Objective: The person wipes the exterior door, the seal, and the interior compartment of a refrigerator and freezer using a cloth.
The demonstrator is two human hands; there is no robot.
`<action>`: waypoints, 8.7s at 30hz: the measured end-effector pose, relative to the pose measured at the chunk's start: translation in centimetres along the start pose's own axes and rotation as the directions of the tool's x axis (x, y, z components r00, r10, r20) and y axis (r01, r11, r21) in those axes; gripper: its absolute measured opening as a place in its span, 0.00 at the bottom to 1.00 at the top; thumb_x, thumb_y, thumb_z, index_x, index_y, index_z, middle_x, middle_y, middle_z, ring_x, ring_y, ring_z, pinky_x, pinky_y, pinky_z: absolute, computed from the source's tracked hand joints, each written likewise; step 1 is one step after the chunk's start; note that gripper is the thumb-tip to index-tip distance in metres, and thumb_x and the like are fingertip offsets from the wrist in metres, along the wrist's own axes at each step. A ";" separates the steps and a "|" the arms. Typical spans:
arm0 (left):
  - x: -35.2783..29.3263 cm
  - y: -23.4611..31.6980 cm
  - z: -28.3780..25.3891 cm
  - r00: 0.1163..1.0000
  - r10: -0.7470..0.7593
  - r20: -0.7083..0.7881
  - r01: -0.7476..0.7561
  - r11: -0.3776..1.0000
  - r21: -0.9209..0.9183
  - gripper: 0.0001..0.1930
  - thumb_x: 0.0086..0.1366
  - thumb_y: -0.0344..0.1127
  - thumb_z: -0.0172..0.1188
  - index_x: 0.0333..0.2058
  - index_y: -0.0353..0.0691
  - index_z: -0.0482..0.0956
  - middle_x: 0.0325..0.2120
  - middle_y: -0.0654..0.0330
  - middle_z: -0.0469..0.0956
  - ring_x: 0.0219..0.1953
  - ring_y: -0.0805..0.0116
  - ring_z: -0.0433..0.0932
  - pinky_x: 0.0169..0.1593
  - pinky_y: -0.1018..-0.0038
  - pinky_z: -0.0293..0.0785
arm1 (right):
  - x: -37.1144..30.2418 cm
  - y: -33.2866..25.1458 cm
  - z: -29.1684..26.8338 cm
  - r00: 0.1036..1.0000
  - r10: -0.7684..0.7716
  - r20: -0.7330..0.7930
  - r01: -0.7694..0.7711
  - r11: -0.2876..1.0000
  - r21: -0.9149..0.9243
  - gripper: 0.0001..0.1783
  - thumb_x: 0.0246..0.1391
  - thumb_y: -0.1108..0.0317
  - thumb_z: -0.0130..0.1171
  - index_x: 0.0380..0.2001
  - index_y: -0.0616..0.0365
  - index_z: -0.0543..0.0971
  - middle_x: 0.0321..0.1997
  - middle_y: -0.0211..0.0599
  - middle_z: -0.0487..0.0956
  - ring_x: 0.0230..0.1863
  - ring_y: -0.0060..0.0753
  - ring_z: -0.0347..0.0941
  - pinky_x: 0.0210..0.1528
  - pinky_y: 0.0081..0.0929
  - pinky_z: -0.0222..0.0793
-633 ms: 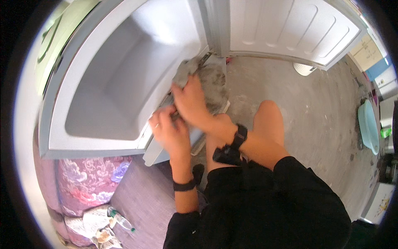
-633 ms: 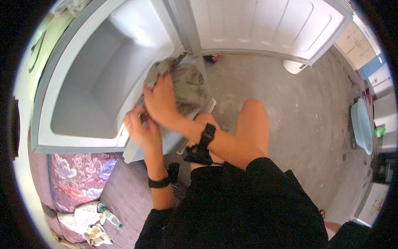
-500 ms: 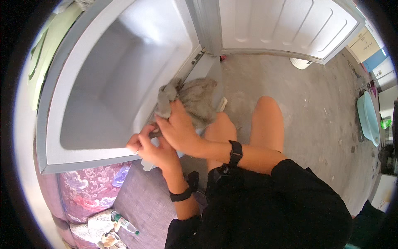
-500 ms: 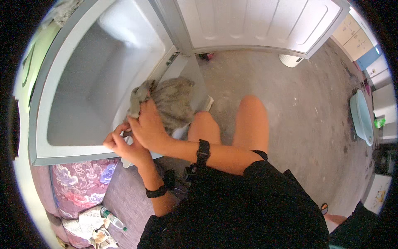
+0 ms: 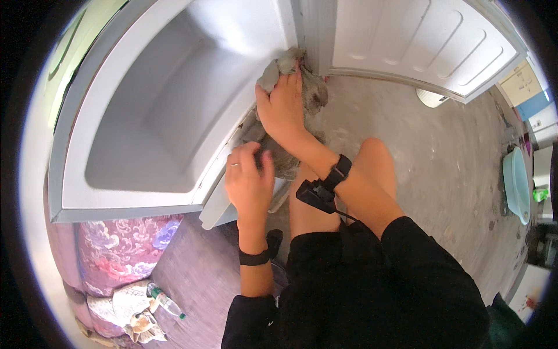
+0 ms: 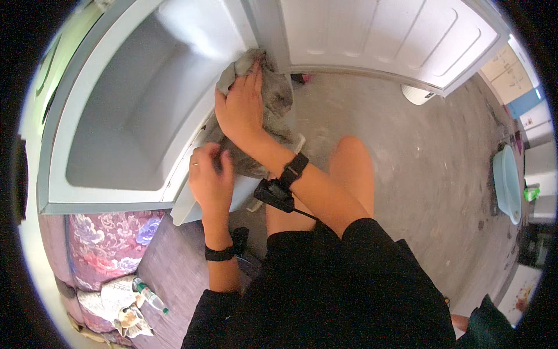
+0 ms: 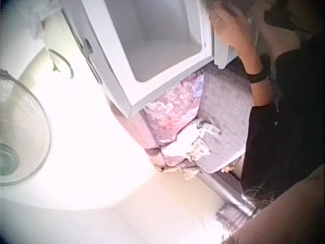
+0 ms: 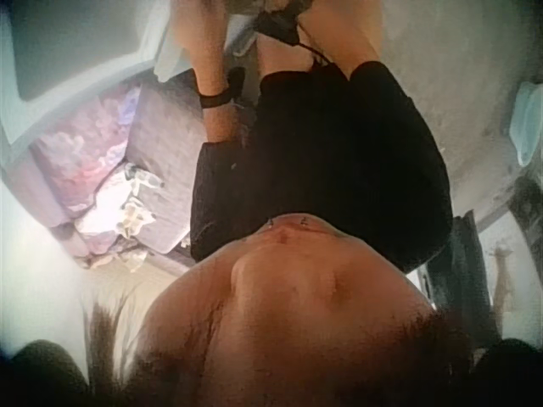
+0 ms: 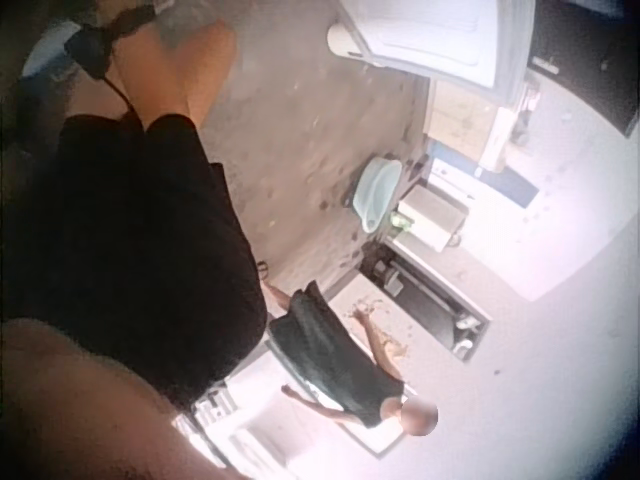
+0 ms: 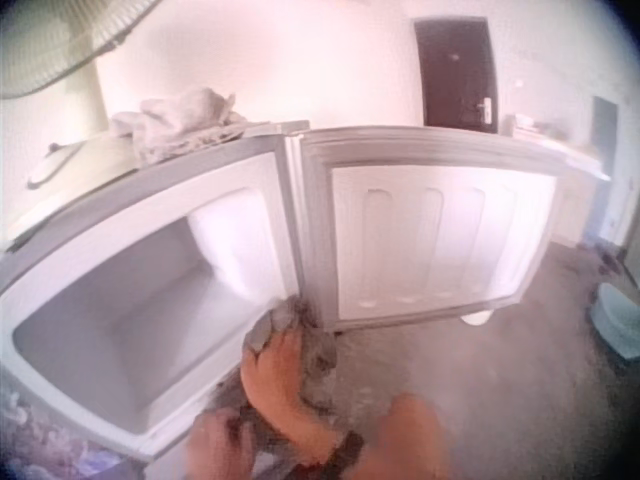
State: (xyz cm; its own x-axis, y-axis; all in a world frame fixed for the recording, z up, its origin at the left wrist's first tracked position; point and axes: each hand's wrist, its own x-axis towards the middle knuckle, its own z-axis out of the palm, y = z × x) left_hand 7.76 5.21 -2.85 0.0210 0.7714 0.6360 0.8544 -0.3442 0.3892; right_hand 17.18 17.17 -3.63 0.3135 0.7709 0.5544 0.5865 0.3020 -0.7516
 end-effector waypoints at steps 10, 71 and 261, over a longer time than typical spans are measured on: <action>-3.2 -1.8 -3.5 0.993 0.112 0.024 -0.115 0.955 0.275 0.10 0.47 0.29 0.65 0.28 0.43 0.74 0.33 0.62 0.77 0.35 0.61 0.72 0.38 0.65 0.62 | -5.4 -4.8 -2.2 0.859 -0.449 0.247 0.433 0.893 0.120 0.23 0.52 0.66 0.58 0.47 0.72 0.75 0.57 0.59 0.72 0.66 0.69 0.57 0.66 0.49 0.59; -3.5 -6.5 -8.9 0.606 -0.491 -0.626 0.169 0.848 -0.502 0.13 0.76 0.40 0.42 0.50 0.37 0.61 0.56 0.50 0.63 0.59 0.60 0.65 0.63 0.62 0.60 | -10.8 -10.1 -0.6 0.406 -0.865 0.295 0.713 0.502 0.490 0.20 0.44 0.57 0.57 0.38 0.56 0.84 0.55 0.38 0.76 0.65 0.47 0.60 0.73 0.50 0.45; 1.9 -1.0 -14.5 0.975 0.169 -0.145 -0.213 0.900 -0.380 0.25 0.62 0.39 0.56 0.55 0.33 0.66 0.50 0.47 0.71 0.55 0.56 0.70 0.61 0.60 0.66 | -4.8 0.8 -16.2 0.607 0.400 0.687 -0.724 -0.079 0.686 0.26 0.69 0.53 0.39 0.62 0.57 0.67 0.64 0.35 0.70 0.64 0.38 0.65 0.67 0.42 0.59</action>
State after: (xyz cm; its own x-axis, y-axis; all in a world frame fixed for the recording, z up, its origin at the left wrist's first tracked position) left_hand -0.54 -0.75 7.60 0.0899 0.6159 0.7827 0.5671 -0.6777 0.4681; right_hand 28.23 4.64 -1.07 -0.0881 0.9739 -0.2091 -0.7853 -0.1971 -0.5869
